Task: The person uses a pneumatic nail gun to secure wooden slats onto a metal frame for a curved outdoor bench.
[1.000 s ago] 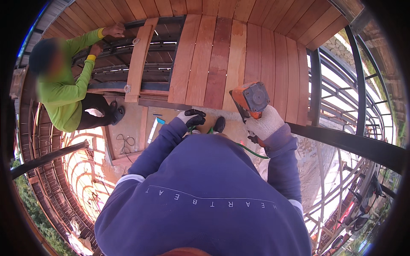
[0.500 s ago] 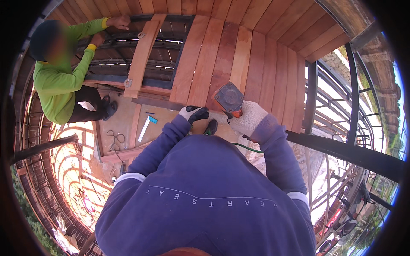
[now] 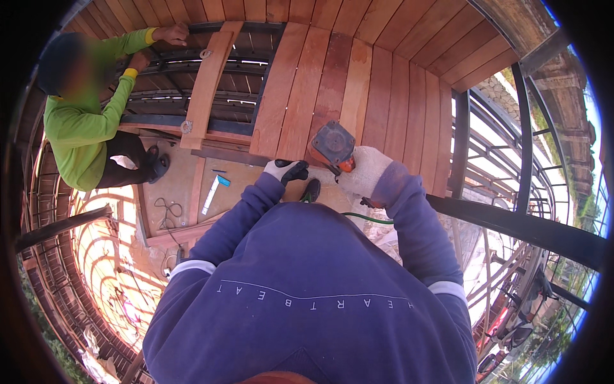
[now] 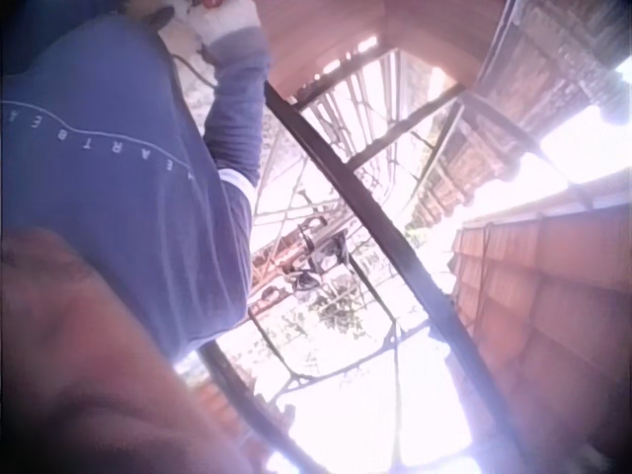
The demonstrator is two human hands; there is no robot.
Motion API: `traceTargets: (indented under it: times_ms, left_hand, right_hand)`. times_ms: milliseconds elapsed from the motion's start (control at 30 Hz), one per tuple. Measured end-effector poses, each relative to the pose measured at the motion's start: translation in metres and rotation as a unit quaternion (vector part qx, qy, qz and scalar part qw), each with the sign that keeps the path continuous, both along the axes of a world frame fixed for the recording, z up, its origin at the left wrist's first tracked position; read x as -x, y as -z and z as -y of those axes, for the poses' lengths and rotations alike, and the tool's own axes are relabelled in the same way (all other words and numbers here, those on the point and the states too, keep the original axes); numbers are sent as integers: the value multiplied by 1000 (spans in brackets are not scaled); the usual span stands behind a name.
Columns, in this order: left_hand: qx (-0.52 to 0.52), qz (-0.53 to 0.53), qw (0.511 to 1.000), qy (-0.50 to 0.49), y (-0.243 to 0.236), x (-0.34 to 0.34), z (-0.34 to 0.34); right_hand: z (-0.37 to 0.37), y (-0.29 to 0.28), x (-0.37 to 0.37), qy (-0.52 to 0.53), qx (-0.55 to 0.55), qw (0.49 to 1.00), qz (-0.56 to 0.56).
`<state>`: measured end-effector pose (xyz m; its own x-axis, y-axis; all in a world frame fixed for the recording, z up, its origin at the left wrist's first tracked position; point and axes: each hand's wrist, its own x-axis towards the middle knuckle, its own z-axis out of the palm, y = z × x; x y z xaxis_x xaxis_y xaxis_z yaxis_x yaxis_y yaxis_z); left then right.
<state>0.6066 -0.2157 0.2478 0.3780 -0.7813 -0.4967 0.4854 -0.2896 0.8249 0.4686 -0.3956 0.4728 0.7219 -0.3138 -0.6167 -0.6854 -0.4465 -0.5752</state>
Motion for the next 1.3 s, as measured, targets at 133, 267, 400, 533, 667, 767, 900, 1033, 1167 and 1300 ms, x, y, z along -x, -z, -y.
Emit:
traceTargets:
  times_ms: [133, 267, 400, 533, 667, 767, 900, 1033, 1167, 1300]
  left_hand:
    - [-17, 9, 1000, -4, -9, 1, 3]
    - [11, 11, 1000, -19, -14, 2, 2]
    - [8, 36, 999, -15, -3, 3, 1]
    - [2, 79, 997, 0, 6, 3, 0]
    - [11, 46, 999, -9, 8, 3, 1]
    - [19, 1, 1000, -13, 2, 3, 3]
    - [57, 122, 990, 51, 4, 1, -5]
    - [36, -108, 993, 15, -7, -6, -14]
    - [0, -38, 999, 21, -28, -21, -29]
    - [39, -214, 969, -119, 29, -48, -54]
  right_hand:
    - [5, 8, 1, -28, 25, 999, 23]
    - [7, 12, 2, -36, 30, 999, 14]
    - [10, 15, 3, -43, 18, 998, 29]
    - [12, 9, -3, -55, 19, 998, -5]
    - [14, 18, 0, -54, 32, 998, 5]
    - [12, 11, 0, -38, 21, 999, 15]
    - [0, 9, 15, 35, 12, 998, 58]
    - [-11, 5, 47, 152, -2, 985, 87]
    - [-23, -1, 81, 240, 15, 963, 125]
    - [-39, -17, 99, 294, 23, 944, 147]
